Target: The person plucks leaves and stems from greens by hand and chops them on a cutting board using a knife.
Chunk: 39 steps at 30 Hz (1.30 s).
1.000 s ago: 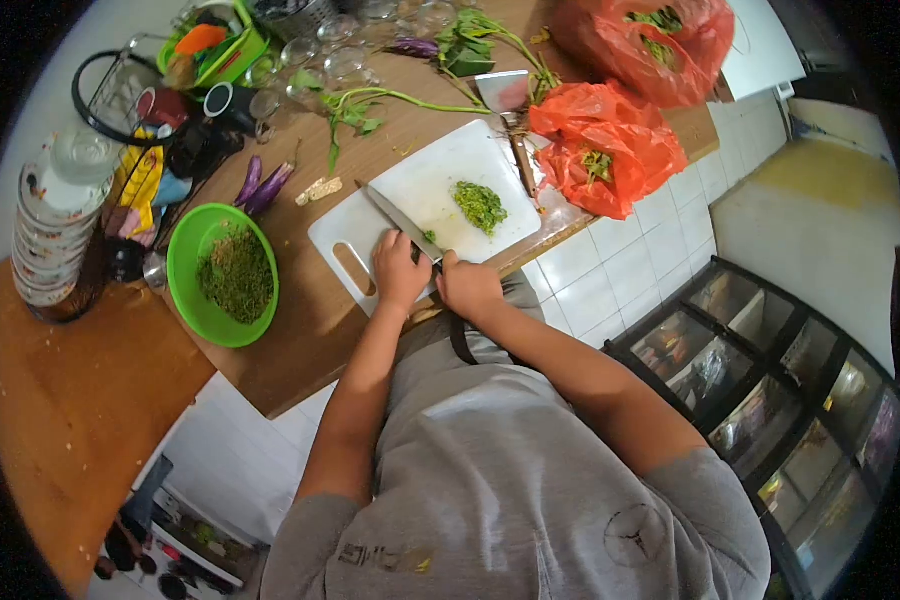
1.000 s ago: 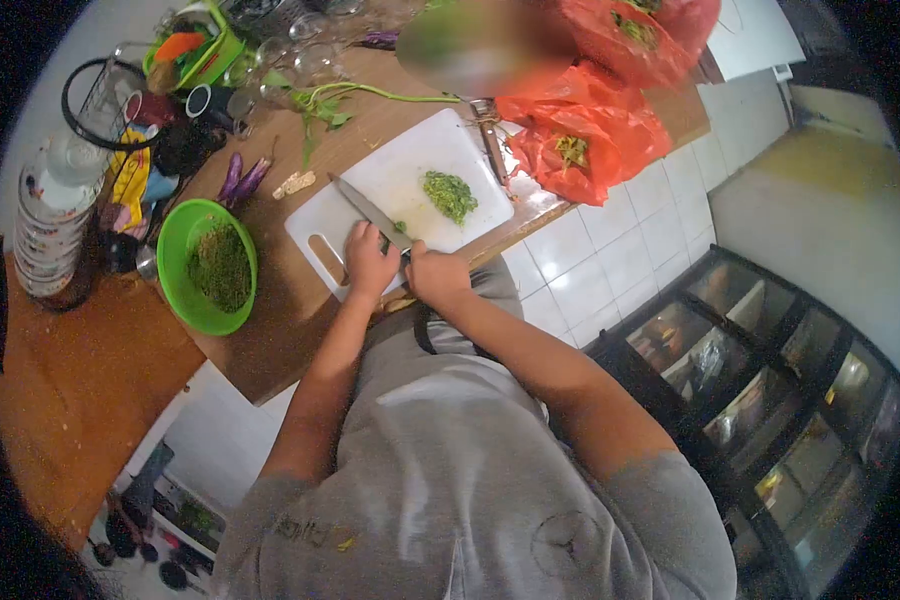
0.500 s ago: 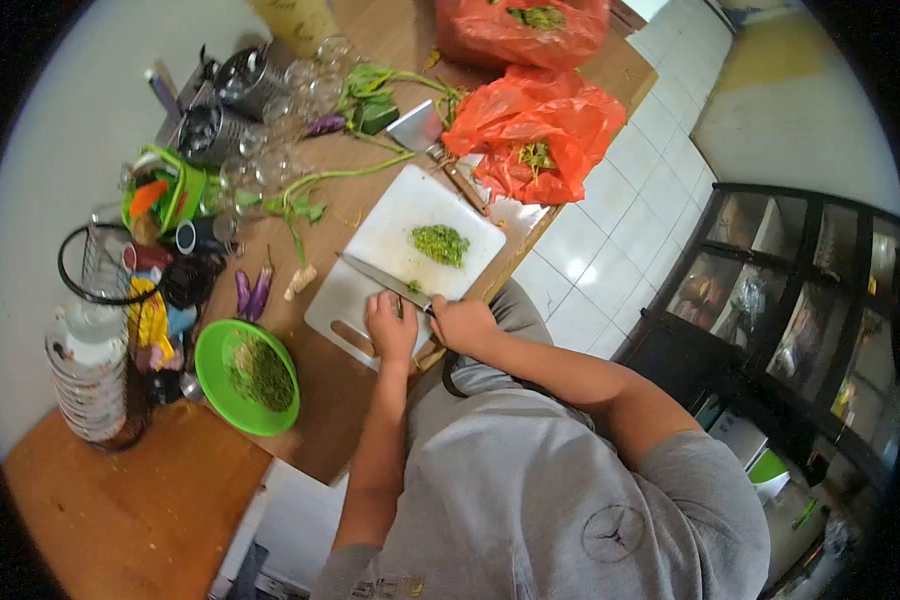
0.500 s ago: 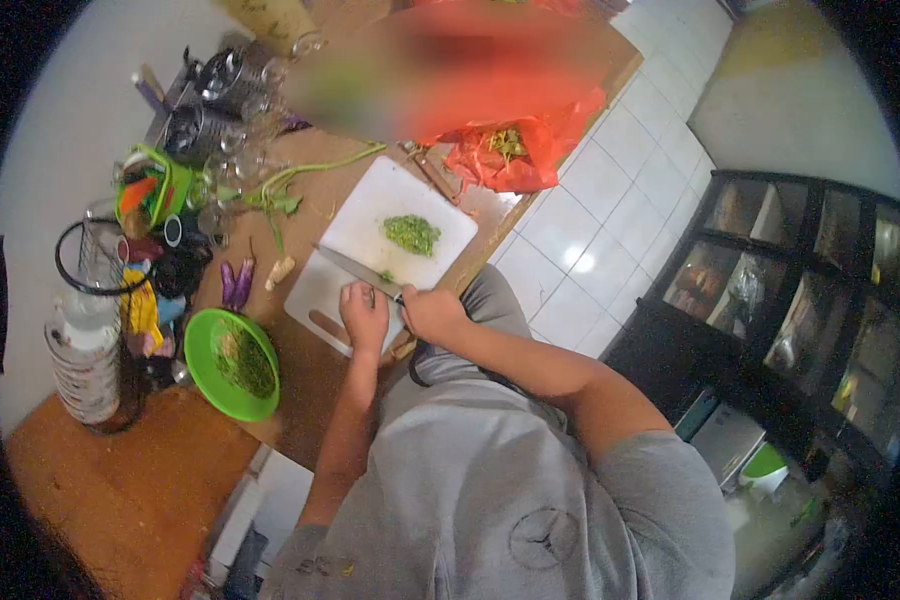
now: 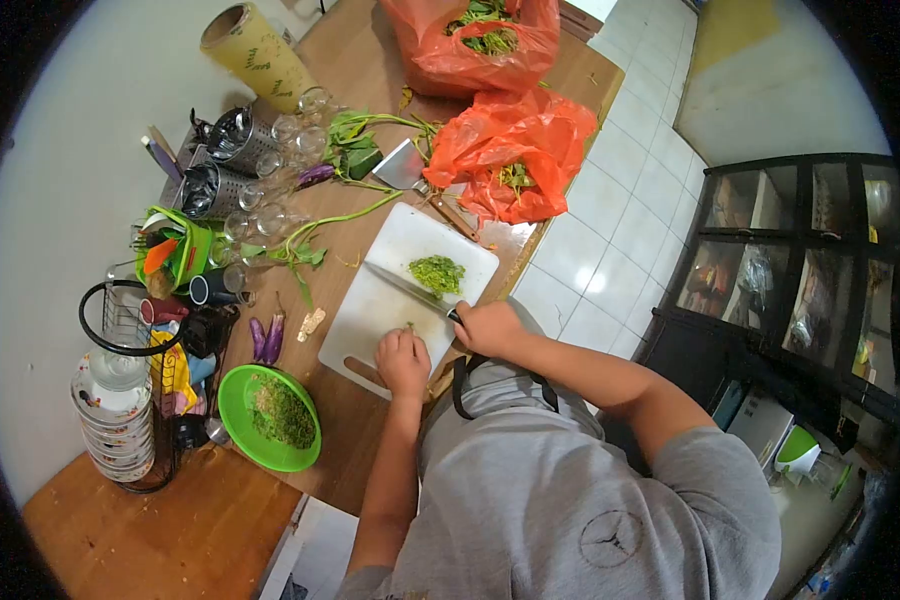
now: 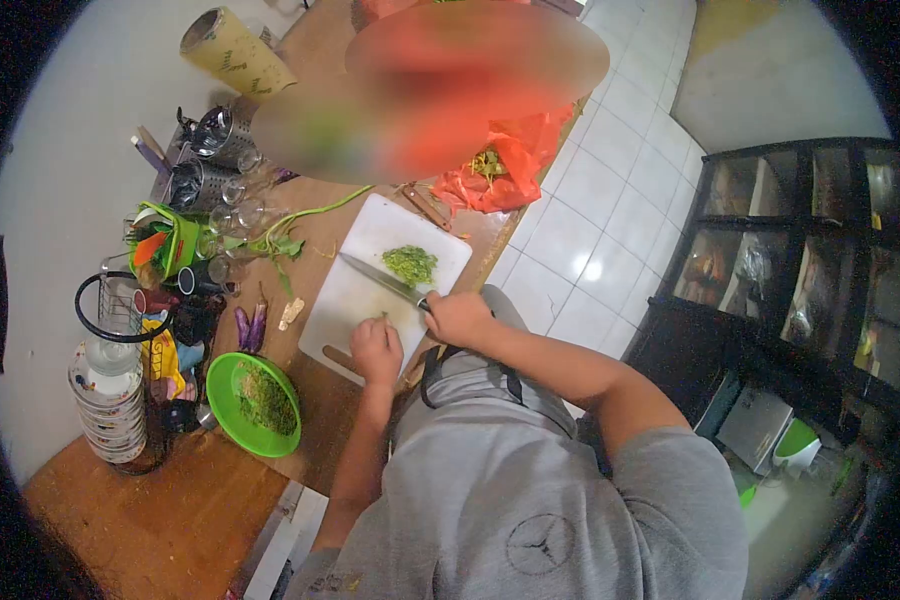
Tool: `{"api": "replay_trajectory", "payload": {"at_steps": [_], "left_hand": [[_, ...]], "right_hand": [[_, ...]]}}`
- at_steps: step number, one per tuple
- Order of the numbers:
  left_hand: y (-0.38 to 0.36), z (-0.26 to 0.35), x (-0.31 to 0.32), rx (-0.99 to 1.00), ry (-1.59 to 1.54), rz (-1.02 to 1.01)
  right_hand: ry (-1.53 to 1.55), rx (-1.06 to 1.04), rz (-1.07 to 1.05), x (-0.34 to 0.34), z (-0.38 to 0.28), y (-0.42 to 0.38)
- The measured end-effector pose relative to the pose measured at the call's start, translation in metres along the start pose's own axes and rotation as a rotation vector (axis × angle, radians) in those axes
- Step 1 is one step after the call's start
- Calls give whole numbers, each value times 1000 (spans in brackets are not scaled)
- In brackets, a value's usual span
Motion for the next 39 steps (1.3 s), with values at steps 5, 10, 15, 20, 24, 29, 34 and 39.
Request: {"api": "replay_trajectory", "payload": {"at_steps": [5, 10, 15, 20, 24, 29, 34, 39], "left_hand": [[-7, 3, 0, -89, -25, 14], [-9, -2, 9, -178, -131, 76], [-9, -4, 10, -175, -167, 85], [-14, -6, 11, -353, -252, 87], [-16, -5, 10, -478, -345, 79], [-19, -6, 10, -355, -292, 197], [-19, -7, 11, -307, -210, 191], [-22, -10, 12, -295, -234, 171]], "right_hand": [[27, -101, -23, 4, -19, -7], [-2, -161, -56, 17, -28, -11], [5, -174, -58, 25, -29, -8], [-57, -185, -65, 30, -37, 12], [-84, -200, -93, 27, -41, 22], [-106, -171, -142, 14, -47, 22], [-157, -97, -284, -3, -54, 17], [-150, -35, -352, -14, -60, 10]]}}
Point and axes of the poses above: each hand's wrist, its own y-axis towards the middle knuckle, its own x-axis out of the palm, z = x × y, the point moved 1 cm from there along y, towards the middle knuckle, and after that the axes turned 2 degrees about -x, right-handed, at the moved point
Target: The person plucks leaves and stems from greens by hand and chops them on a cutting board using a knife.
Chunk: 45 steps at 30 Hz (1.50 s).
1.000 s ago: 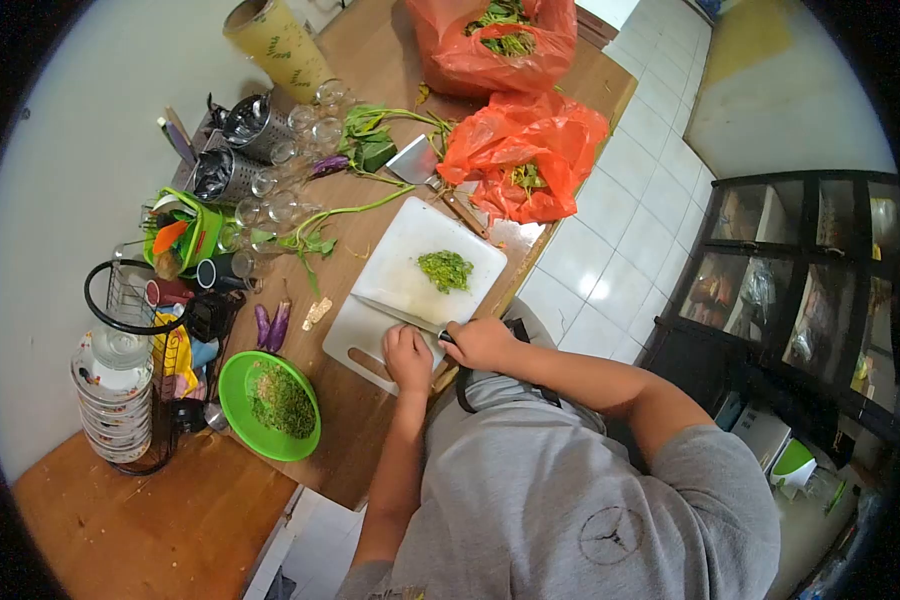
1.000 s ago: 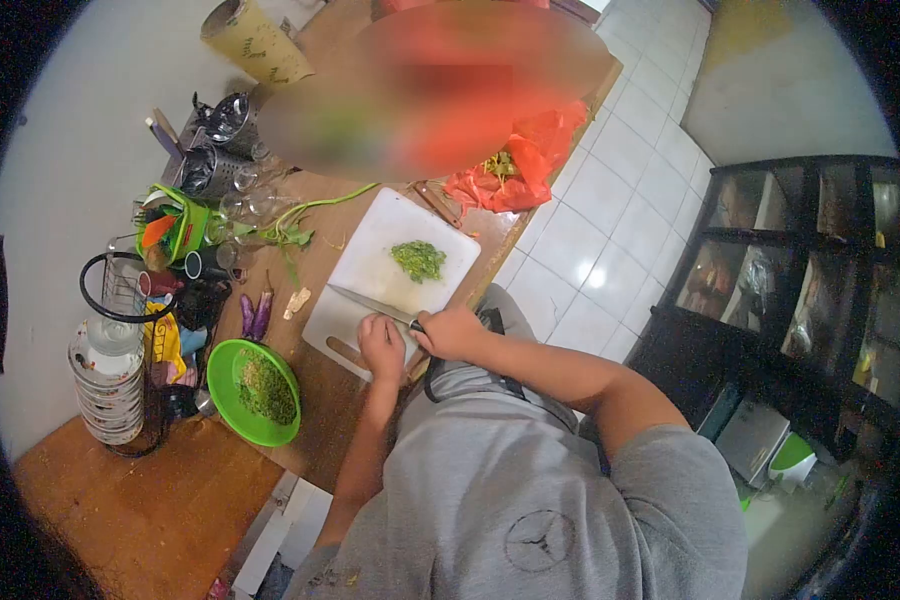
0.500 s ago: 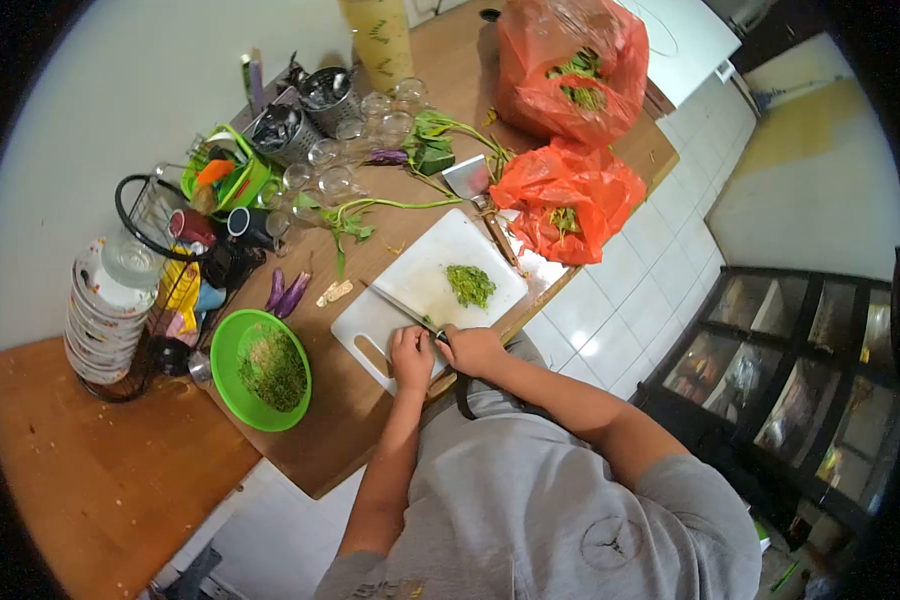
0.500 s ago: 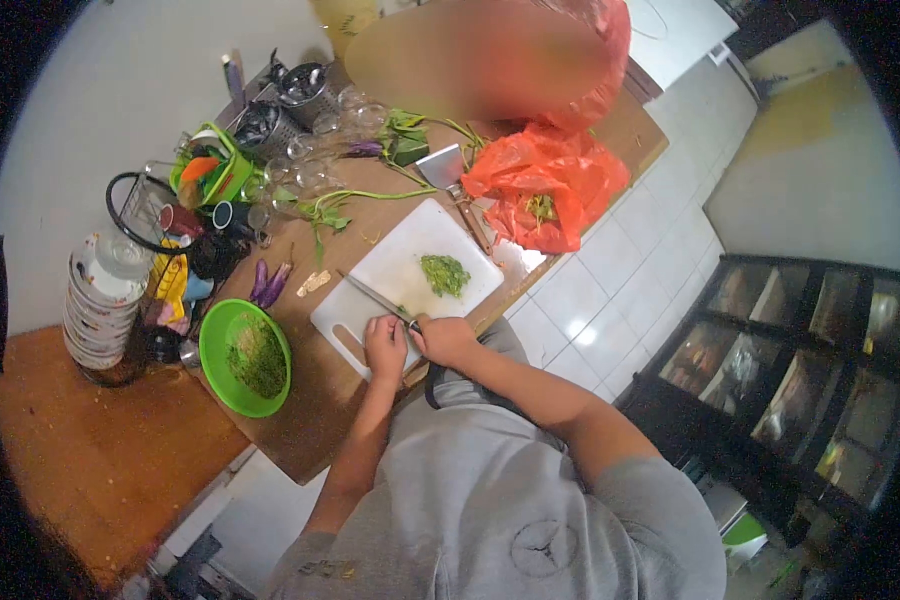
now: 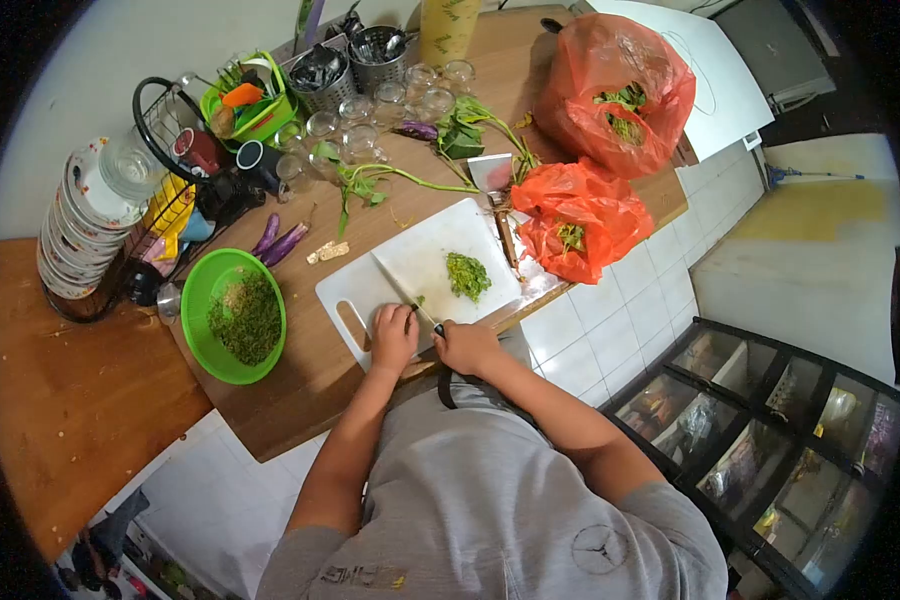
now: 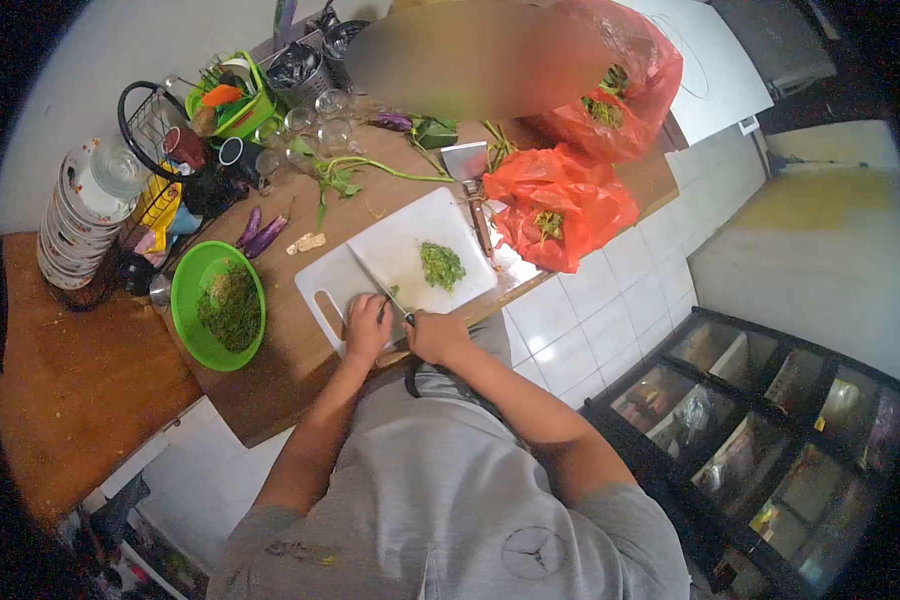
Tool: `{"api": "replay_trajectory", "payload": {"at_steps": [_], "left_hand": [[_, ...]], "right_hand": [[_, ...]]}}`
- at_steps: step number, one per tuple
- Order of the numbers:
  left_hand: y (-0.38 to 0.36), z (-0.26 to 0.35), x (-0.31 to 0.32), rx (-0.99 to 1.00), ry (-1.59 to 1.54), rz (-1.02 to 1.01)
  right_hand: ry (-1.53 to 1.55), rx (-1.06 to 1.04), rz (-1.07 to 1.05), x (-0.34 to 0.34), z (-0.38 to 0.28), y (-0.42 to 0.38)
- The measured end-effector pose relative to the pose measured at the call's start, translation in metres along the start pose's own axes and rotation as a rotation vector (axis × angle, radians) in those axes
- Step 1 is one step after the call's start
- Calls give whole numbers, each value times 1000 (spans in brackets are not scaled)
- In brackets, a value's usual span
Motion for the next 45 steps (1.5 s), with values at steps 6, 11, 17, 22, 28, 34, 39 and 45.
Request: {"api": "replay_trajectory", "payload": {"at_steps": [6, 11, 17, 22, 28, 34, 39, 45], "left_hand": [[6, 4, -6, 25, 19, -9], [7, 6, -6, -6, -33, -4], [5, 0, -1, -55, -50, -1], [6, 2, -3, -67, -37, -21], [6, 5, -5, -81, -88, -19], [6, -1, -2, -78, -45, -57], [8, -2, -2, -58, -37, -42], [7, 0, -3, -99, -44, -92]], "right_hand": [[-9, -105, 74, 26, 9, 15], [-2, -137, 172, 28, 8, 30], [14, -102, 152, 28, 8, 23], [-14, -77, 87, 32, 12, 20], [48, -128, 182, 28, 4, 34], [38, -101, 165, 17, 0, 16], [-5, -62, 111, 31, 6, 26], [54, -95, 135, 28, 0, 34]]}}
Point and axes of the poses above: each hand's wrist, its own y-axis towards the middle knuckle, its own x-axis out of the palm, z = x × y, the point moved 1 cm from there along y, towards the middle knuckle, and after that the axes turned 2 degrees about -x, right-handed, at the moved point
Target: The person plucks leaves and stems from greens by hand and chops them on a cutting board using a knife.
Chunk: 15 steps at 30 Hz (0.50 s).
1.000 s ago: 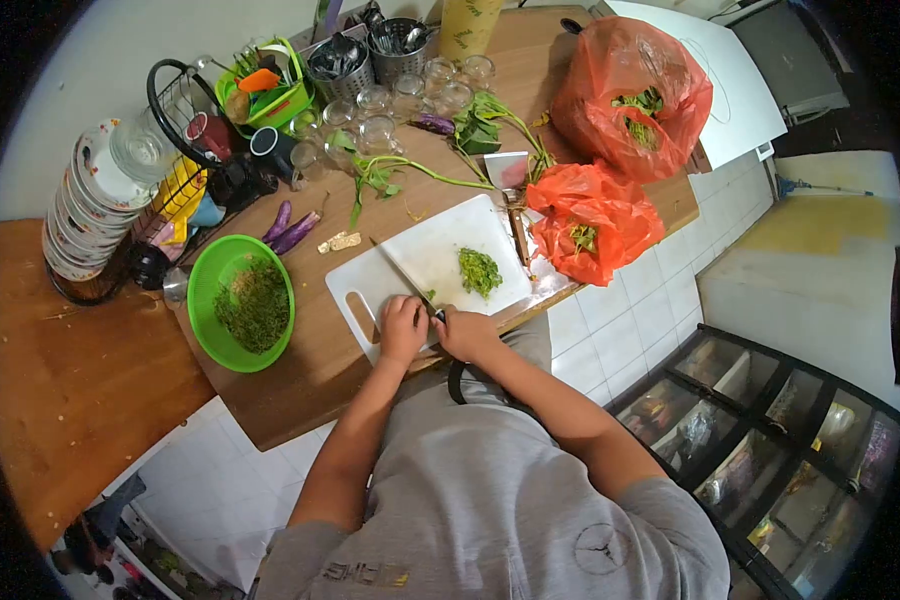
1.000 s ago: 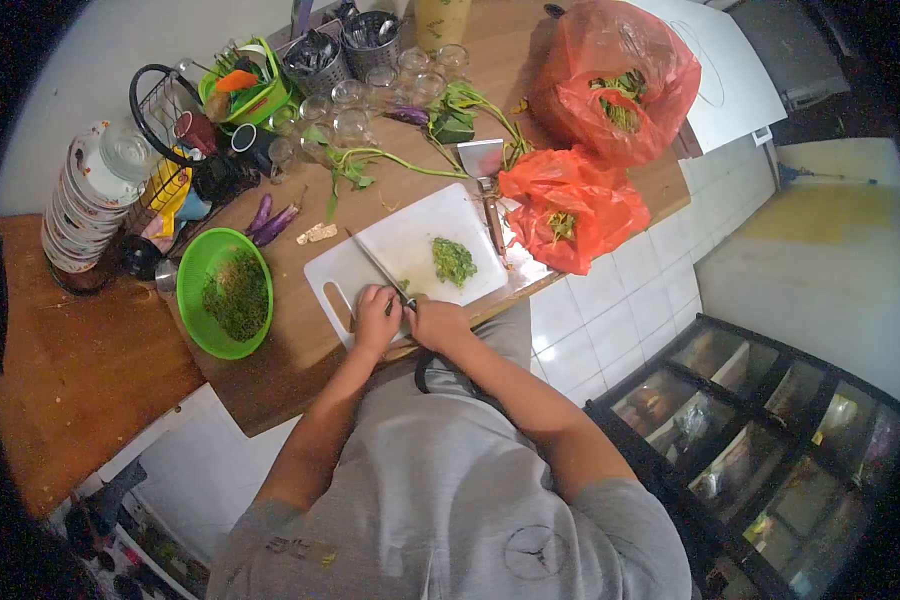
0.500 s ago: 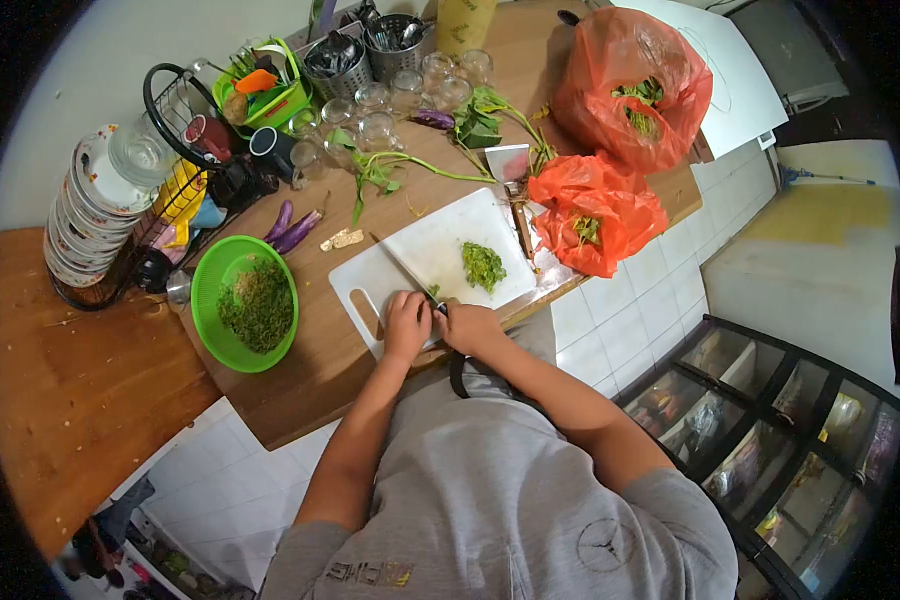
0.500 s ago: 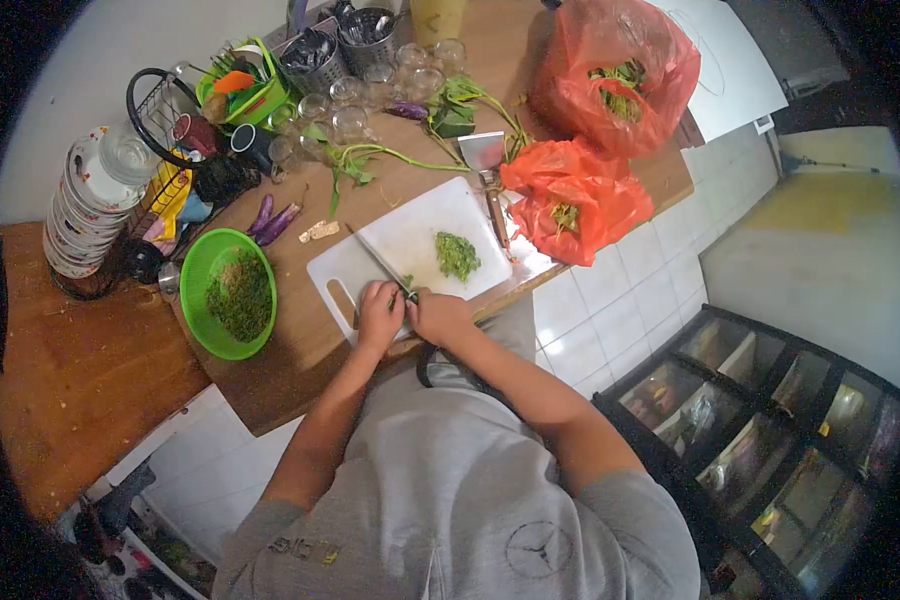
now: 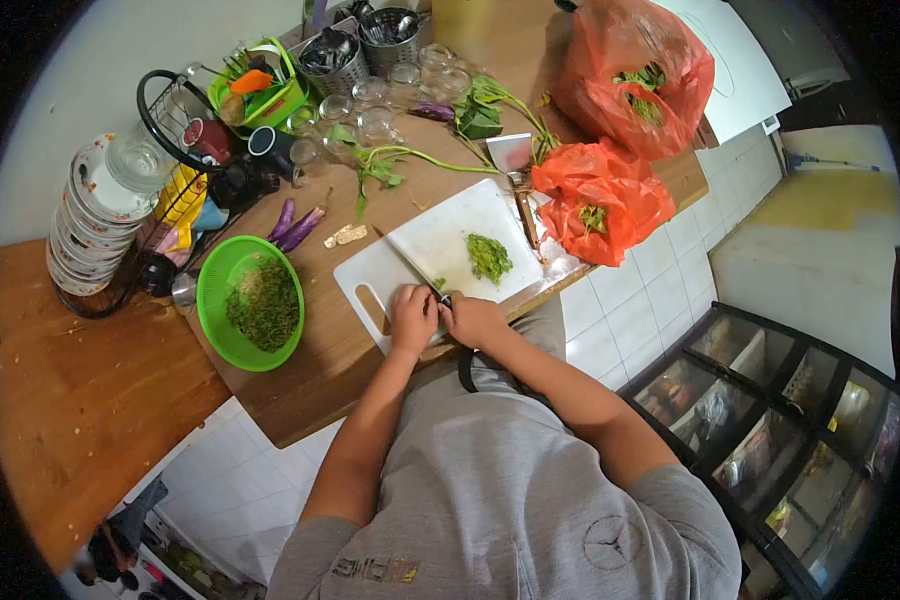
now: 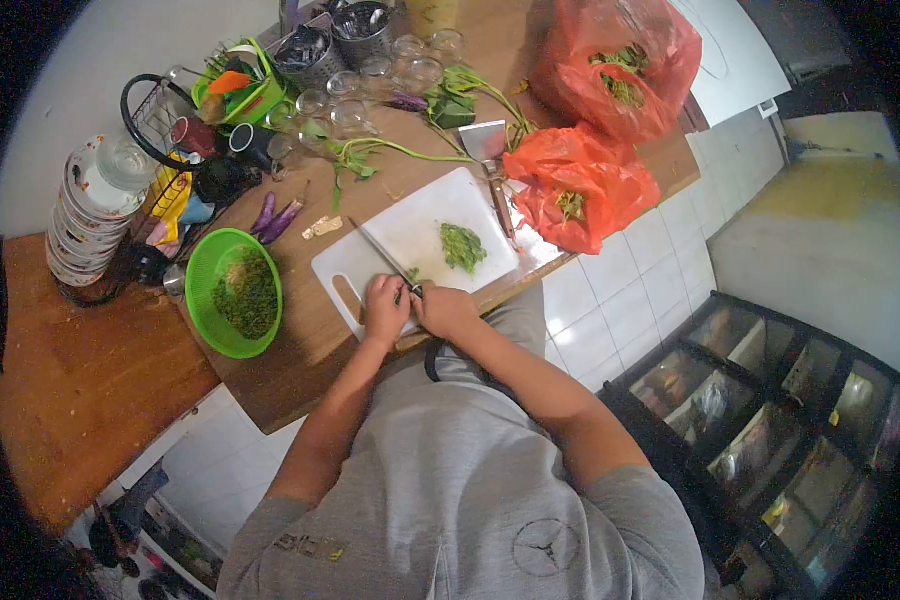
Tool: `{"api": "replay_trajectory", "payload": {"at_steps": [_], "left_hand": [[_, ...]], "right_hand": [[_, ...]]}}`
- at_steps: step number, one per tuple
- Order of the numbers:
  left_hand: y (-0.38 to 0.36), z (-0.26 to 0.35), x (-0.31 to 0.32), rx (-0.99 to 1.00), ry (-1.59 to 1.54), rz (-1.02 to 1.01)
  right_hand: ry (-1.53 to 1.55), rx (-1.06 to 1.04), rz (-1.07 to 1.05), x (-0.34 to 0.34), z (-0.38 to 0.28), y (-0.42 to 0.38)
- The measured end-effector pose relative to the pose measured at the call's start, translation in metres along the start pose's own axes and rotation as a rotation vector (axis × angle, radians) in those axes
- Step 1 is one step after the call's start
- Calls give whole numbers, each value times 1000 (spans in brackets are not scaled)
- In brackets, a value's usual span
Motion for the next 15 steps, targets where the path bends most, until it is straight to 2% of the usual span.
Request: {"api": "replay_trajectory", "payload": {"at_steps": [6, 12, 15], "left_hand": [[0, -4, 2, -2, 5, -12], [0, -6, 4, -14, -5, 1], [-2, -4, 2, -5, -5, 35]], "right_hand": [[-27, 60, -82, -9, -3, -20], [7, -2, 37, 9, 5, -11], [-11, -1, 6, 10, 4, -4]]}}
Point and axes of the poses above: each hand's wrist, its own y-axis towards the middle knuckle, its own x-axis out of the palm, z = x × y, the point moved 1 cm from there along y, towards the middle knuckle, and after that the axes turned 2 degrees about -x, right-handed, at the moved point
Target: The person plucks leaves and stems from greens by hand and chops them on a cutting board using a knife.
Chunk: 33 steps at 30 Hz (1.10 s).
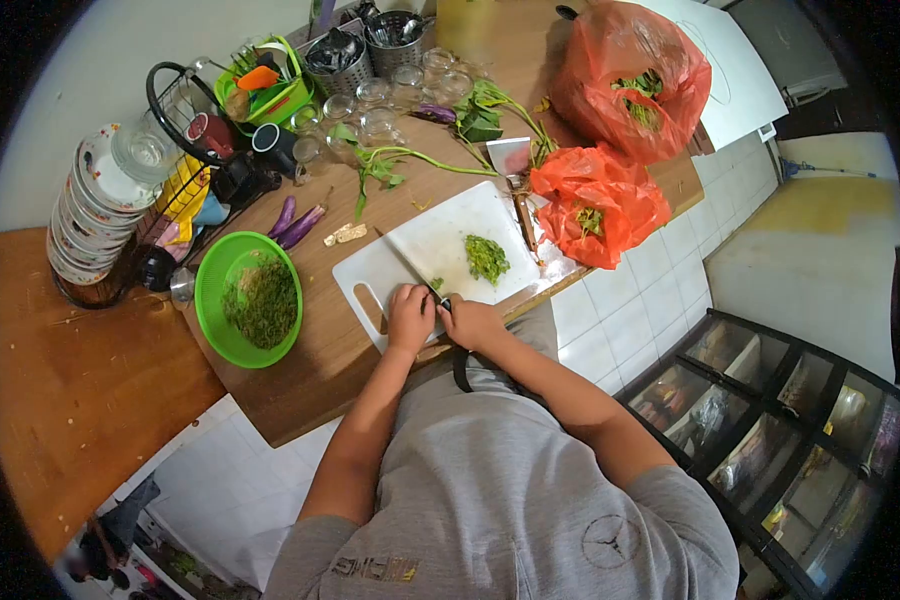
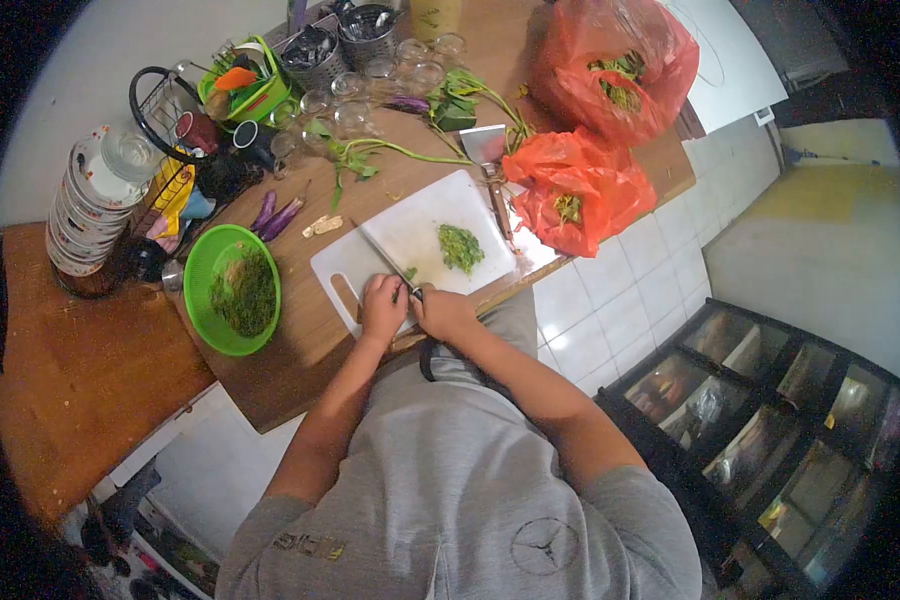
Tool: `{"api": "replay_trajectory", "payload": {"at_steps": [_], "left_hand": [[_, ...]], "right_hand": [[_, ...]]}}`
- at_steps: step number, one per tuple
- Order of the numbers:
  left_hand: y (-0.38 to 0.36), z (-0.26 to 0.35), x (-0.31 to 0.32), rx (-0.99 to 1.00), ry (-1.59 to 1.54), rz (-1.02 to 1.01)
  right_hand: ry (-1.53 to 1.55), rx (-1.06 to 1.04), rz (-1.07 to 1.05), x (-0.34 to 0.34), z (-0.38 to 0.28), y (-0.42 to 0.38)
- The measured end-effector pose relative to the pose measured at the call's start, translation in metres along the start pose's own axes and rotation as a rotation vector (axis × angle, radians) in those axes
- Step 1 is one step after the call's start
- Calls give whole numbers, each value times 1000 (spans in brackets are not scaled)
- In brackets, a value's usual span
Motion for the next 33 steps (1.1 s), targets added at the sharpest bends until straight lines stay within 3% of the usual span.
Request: {"api": "replay_trajectory", "payload": {"at_steps": [17, 22, 33], "left_hand": [[-3, 6, -2, 92, 32, 84], [-1, 2, -5, 110, 68, 47], [4, 1, -11, -25, -63, -31]], "right_hand": [[14, -12, 10, -8, 1, -7], [-22, 38, -98, -14, -5, -17], [7, 11, -74, -21, -2, -5]]}}
Point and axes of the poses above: each hand's wrist, its own y-axis towards the middle knuckle, its own x-axis out of the palm, z = x × y, the point moved 1 cm from there along y, towards the middle knuckle, and after that the axes turned 2 degrees about -x, right-handed, at the moved point
